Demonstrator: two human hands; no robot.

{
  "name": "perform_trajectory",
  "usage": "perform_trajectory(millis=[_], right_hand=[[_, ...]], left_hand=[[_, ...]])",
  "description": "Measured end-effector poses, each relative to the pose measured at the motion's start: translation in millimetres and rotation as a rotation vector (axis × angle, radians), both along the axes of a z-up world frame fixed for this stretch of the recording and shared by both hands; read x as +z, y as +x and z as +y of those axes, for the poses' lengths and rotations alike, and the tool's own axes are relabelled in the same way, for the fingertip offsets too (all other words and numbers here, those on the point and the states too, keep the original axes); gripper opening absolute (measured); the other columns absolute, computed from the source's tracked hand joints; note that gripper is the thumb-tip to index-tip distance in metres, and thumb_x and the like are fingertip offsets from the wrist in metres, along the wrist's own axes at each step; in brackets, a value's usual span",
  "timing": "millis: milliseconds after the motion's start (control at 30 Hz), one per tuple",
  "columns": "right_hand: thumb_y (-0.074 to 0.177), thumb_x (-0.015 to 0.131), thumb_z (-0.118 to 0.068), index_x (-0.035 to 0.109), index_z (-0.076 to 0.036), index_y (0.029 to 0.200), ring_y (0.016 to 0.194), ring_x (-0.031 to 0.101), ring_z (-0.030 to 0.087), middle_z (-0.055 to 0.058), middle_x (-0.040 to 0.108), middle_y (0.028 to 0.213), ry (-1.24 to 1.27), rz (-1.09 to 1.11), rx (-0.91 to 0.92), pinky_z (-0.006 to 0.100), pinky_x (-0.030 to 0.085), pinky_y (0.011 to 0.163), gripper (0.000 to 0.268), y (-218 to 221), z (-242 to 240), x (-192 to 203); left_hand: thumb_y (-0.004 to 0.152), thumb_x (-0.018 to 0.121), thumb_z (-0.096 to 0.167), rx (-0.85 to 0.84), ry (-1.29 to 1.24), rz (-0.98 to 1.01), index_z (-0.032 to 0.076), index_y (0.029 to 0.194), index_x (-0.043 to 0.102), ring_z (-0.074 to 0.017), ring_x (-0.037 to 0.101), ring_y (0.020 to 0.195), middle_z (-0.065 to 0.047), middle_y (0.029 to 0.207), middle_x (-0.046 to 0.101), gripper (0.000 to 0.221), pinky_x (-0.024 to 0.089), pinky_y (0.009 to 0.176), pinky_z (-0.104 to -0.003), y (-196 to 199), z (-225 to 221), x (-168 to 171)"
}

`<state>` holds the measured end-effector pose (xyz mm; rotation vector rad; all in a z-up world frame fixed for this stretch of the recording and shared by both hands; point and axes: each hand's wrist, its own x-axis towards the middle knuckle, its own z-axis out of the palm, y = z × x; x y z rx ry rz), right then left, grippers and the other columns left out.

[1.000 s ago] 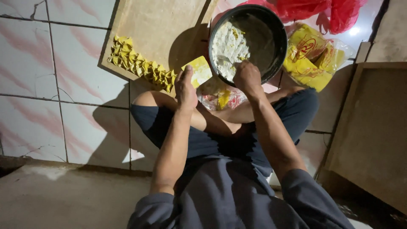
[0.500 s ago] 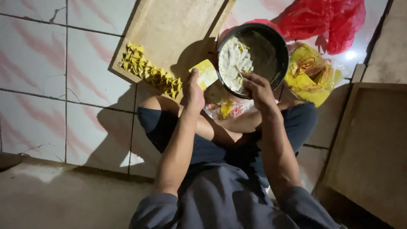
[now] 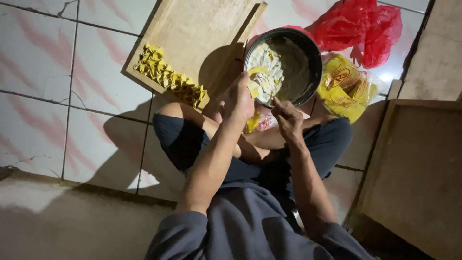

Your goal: Assembling small pastries by placing filling onto dough squares and arranging them on a wooden board.

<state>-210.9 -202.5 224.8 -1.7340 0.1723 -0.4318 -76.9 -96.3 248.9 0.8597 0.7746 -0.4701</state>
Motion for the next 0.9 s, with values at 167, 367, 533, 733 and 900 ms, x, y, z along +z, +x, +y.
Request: perform_trajectory(millis=[167,367,533,733,900], right_hand=[[0.089,0.080,0.004,0.075,-0.005,0.126,0.073,0.055,0.017,0.012,0.062,0.079,-0.028,0.016,0.029,0.033,0.049,0.071,0.039,-9.9,-14.8,-8.6],[0.090,0.080,0.003,0.076,-0.005,0.124,0.079,0.067,0.024,0.017,0.067,0.083,-0.041,0.080,0.028,0.034,0.052,0.077,0.036,-19.6,-27.6,-14.7],[0.088,0.082,0.003,0.078,-0.005,0.120,0.085,0.068,0.022,0.019,0.071,0.090,-0.003,0.140,0.006,0.035,0.053,0.079,0.033,-27.2,-30.2,-22.5],[0.092,0.075,0.007,0.072,0.004,0.122,0.089,0.068,0.021,0.019,0.071,0.097,0.135,0.212,-0.113,0.037,0.057,0.081,0.030,-27.1,-12.9,16.7],[0.091,0.070,0.011,0.079,0.005,0.112,0.071,0.073,0.033,0.024,0.067,0.089,-0.075,-0.067,-0.181,0.038,0.060,0.057,0.023,-0.7,6.2,25.9]], left_hand=[[0.104,0.059,0.031,0.088,-0.108,0.039,0.000,0.126,0.065,-0.0472,0.055,0.128,-0.033,0.133,0.060,0.039,0.045,0.107,-0.064,7.9,1.1,-33.2],[0.102,0.061,0.029,0.135,-0.104,0.046,-0.004,0.127,0.064,-0.0501,0.056,0.125,-0.033,0.131,0.060,0.041,0.045,0.108,-0.063,3.4,-0.9,-3.9],[0.104,0.057,0.035,0.124,-0.164,0.052,0.001,0.136,0.058,-0.0462,0.048,0.136,-0.031,0.144,0.051,0.047,0.035,0.118,-0.061,2.1,7.1,-4.6],[0.104,0.054,0.043,0.090,-0.098,-0.038,0.001,0.146,0.049,-0.0392,0.041,0.144,-0.028,0.153,0.044,0.059,0.032,0.125,-0.051,12.3,19.1,32.3],[0.098,0.063,0.040,0.047,0.036,-0.019,-0.001,0.142,0.054,-0.0382,0.051,0.137,-0.027,0.145,0.055,0.061,0.042,0.119,-0.048,0.1,27.5,60.6]])
